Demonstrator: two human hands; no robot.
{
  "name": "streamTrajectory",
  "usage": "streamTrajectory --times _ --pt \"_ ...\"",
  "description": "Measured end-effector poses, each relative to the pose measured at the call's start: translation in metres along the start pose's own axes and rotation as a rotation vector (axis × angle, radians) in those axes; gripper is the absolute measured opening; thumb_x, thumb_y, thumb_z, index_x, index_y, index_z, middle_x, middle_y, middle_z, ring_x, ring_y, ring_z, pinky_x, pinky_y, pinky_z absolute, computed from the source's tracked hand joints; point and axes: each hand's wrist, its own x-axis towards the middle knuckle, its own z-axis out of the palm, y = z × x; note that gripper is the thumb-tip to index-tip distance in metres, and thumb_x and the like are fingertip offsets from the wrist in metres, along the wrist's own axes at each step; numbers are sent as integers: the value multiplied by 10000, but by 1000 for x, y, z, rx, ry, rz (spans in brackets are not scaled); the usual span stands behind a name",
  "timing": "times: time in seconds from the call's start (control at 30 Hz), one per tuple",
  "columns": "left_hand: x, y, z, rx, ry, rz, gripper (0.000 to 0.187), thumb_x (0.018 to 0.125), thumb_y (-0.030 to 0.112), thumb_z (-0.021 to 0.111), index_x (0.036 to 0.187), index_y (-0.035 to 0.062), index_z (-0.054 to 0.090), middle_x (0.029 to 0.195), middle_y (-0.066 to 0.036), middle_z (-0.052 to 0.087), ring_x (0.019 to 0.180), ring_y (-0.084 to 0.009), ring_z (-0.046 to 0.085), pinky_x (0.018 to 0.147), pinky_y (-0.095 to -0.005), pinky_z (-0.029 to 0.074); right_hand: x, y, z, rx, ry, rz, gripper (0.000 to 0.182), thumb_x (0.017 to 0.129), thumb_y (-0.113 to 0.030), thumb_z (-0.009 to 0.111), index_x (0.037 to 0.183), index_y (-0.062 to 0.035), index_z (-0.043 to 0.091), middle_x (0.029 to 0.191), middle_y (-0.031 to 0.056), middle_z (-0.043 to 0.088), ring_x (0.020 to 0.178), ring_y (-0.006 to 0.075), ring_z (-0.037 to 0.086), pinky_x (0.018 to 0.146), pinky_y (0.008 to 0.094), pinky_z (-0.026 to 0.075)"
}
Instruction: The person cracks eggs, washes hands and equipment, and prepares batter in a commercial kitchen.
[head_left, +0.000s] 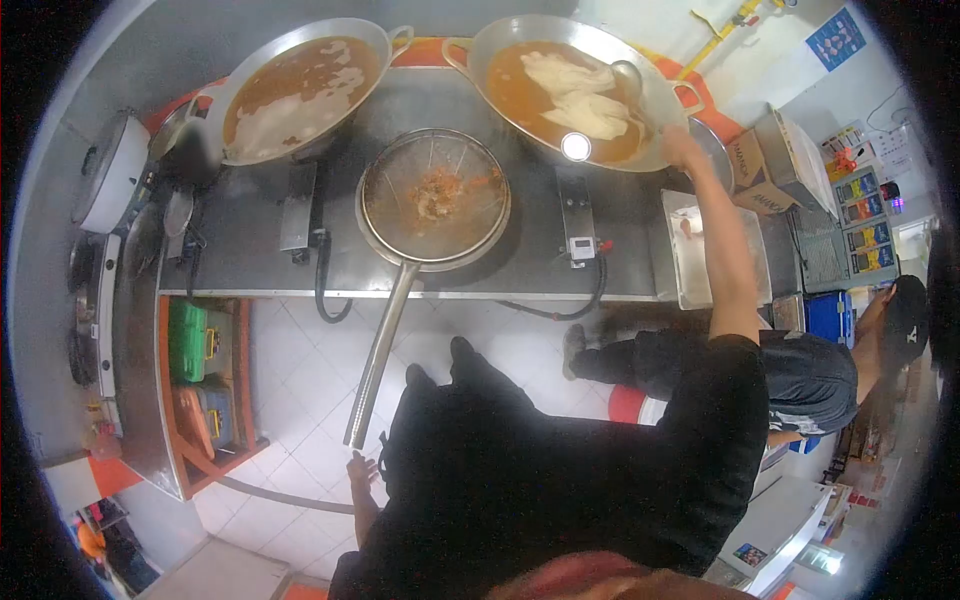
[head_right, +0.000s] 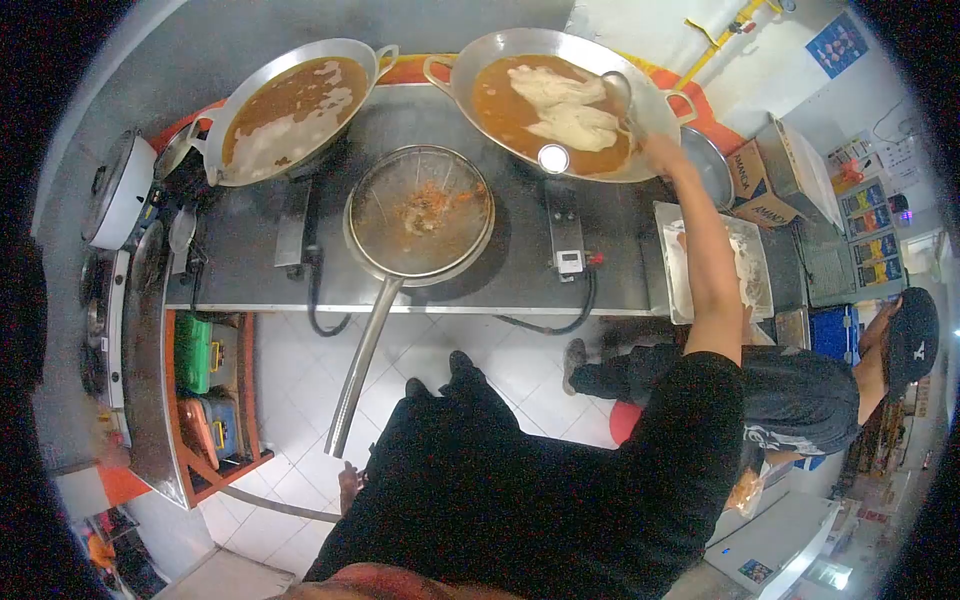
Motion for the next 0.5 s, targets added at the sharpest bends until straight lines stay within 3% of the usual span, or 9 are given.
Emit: streamTrajectory --times 0.1,0.2,0.33,0.4,0.5 --pt "-24 -5 5 120 -2 56 640 942 587 419 1181 -4 483 973 -157 652 792 -274 648 636 -433 522 37 14 24 92 -31 -203 279 841 -130 529 1045 30 631 1057 290 634 957 423 631 877 480 467" --pt "-45 -1 12 197 55 163 649 947 573 429 1115 -52 491 882 -143 663 760 -287 668 607 -438 518 75 21 52 113 47 -400 353 824 -118 548 1145 28 577 1105 274 631 873 400 659 726 464 521" --pt "-49 3 16 -44 81 88 742 923 634 409 1226 -41 468 955 -125 670 739 -247 641 609 -392 495 12 -38 5 334 -156 -219 423 850 -156 550 1247 -12 533 918 188 651 614 247 610 441 359 458" --pt "-49 7 11 -1 19 96 801 909 670 398 1270 -43 458 1001 -114 669 716 -210 615 611 -354 479 20 -38 13 380 -207 -229 437 863 -186 539 1277 -45 528 805 112 609 461 146 502 361 284 389" --pt "-47 19 14 13 40 16 669 958 574 377 1282 -9 435 1030 -180 638 820 -279 636 694 -434 528 12 -45 7 456 -280 -208 424 873 -183 543 1278 -59 530 753 71 574 441 125 460 350 268 358"
